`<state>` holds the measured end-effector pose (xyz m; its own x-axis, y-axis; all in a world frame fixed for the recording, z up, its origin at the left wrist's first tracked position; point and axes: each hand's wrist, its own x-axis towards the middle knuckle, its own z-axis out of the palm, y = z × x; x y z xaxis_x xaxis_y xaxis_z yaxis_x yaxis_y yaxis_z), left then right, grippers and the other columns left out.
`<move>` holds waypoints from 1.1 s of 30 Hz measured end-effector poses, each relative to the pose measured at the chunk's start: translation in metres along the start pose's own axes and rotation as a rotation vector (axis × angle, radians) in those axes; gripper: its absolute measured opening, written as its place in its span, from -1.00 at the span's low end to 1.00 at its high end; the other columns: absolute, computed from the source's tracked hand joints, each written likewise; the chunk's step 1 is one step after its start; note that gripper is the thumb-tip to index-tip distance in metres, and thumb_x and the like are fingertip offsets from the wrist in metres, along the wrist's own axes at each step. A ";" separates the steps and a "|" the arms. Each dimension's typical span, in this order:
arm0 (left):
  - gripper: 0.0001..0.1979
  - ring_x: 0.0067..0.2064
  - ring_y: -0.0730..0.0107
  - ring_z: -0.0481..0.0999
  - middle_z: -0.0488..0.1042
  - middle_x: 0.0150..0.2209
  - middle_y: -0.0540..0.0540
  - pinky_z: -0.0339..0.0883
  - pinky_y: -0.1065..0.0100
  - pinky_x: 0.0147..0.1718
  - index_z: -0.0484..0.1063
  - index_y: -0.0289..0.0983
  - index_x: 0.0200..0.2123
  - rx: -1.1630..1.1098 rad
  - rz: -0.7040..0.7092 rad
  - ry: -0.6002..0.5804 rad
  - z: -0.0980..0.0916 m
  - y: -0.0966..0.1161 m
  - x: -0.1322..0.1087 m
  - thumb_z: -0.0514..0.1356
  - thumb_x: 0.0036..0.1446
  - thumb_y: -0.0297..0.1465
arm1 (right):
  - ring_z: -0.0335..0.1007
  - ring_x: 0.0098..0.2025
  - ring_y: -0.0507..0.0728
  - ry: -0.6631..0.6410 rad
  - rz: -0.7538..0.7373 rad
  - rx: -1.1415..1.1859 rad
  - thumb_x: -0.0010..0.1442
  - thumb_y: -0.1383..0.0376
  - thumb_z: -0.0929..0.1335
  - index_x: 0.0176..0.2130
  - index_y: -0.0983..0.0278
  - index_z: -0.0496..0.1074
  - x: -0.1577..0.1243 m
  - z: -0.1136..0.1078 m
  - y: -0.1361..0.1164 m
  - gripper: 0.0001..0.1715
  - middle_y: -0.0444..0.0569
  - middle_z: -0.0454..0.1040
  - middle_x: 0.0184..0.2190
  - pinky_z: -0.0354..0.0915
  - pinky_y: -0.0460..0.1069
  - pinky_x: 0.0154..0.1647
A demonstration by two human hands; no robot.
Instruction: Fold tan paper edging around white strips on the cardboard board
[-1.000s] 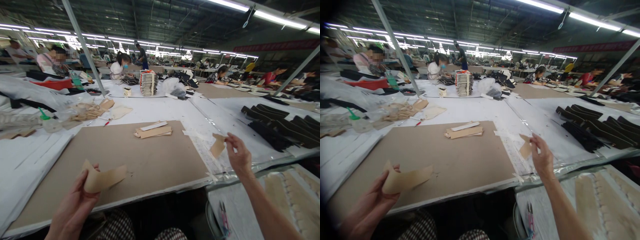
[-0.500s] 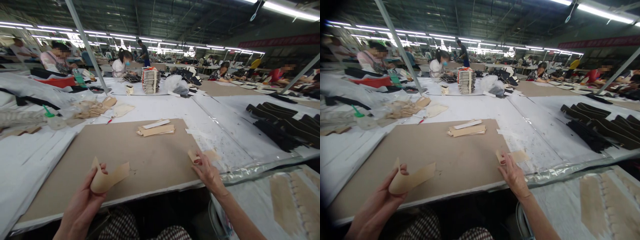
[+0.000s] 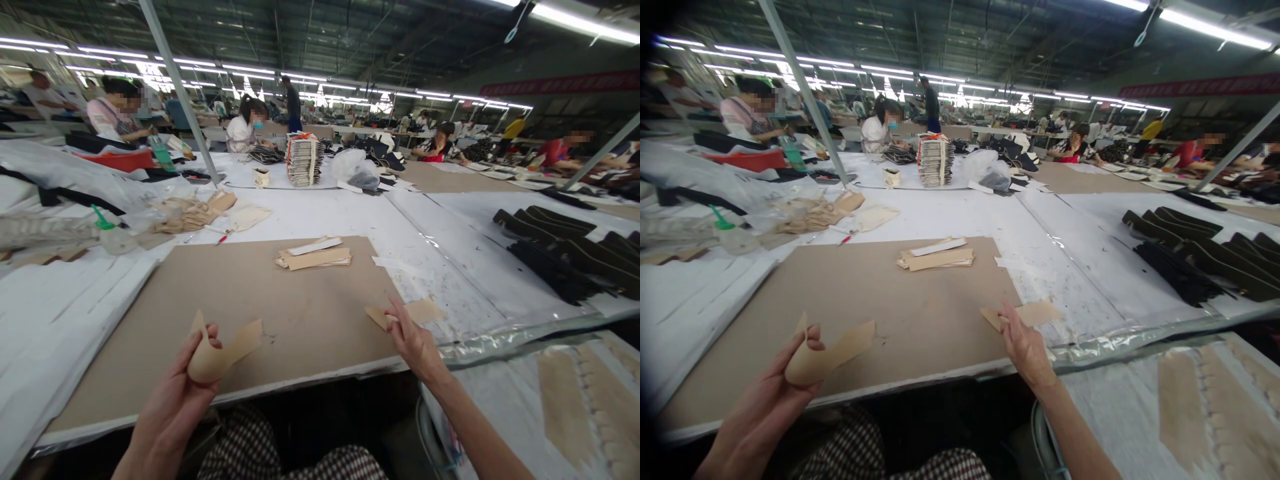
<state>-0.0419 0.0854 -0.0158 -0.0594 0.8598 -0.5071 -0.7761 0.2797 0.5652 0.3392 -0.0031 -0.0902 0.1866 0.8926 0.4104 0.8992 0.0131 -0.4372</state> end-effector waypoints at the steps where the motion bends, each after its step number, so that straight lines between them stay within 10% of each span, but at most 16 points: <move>1: -0.74 -0.55 0.53 0.55 0.57 -0.41 0.00 0.53 0.54 -0.59 0.48 -0.34 -0.22 -0.002 -0.002 -0.006 0.000 0.000 0.000 -0.02 0.37 -0.52 | 0.57 -0.18 0.19 -0.001 0.006 -0.008 0.31 0.33 0.15 0.35 0.13 -0.05 0.002 0.000 -0.001 -0.33 -0.02 0.53 0.01 0.50 0.07 -0.24; 13: -0.75 -0.53 0.53 0.54 0.56 -0.38 0.00 0.55 0.51 -0.55 0.48 -0.34 -0.20 -0.005 -0.005 -0.039 -0.011 0.000 0.003 -0.01 0.36 -0.53 | 0.57 -0.27 0.12 -0.034 0.044 0.061 0.23 0.29 0.30 0.38 0.03 -0.19 0.006 -0.003 -0.008 -0.11 -0.06 0.37 0.19 0.50 0.07 -0.17; 23: -0.75 -0.54 0.56 0.52 0.53 -0.40 0.01 0.53 0.54 -0.54 0.46 -0.35 -0.21 0.005 -0.005 -0.064 -0.010 -0.002 -0.002 -0.02 0.37 -0.52 | 0.58 -0.29 0.18 -0.043 0.124 0.100 0.35 0.25 0.10 0.35 0.16 -0.09 0.004 -0.007 -0.012 -0.38 0.00 0.58 -0.11 0.48 0.08 -0.29; 33: -0.75 -0.53 0.58 0.49 0.50 -0.40 0.01 0.50 0.57 -0.56 0.46 -0.35 -0.20 0.004 -0.018 -0.080 -0.011 -0.002 -0.006 -0.02 0.37 -0.51 | 0.56 -0.35 0.16 0.049 0.213 0.048 0.21 0.25 0.26 0.33 0.10 -0.04 0.009 0.007 -0.008 -0.24 -0.12 0.59 -0.15 0.41 0.05 -0.33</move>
<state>-0.0473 0.0748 -0.0207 0.0049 0.8860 -0.4637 -0.7739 0.2970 0.5593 0.3306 0.0076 -0.0888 0.3900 0.8548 0.3425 0.8178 -0.1505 -0.5556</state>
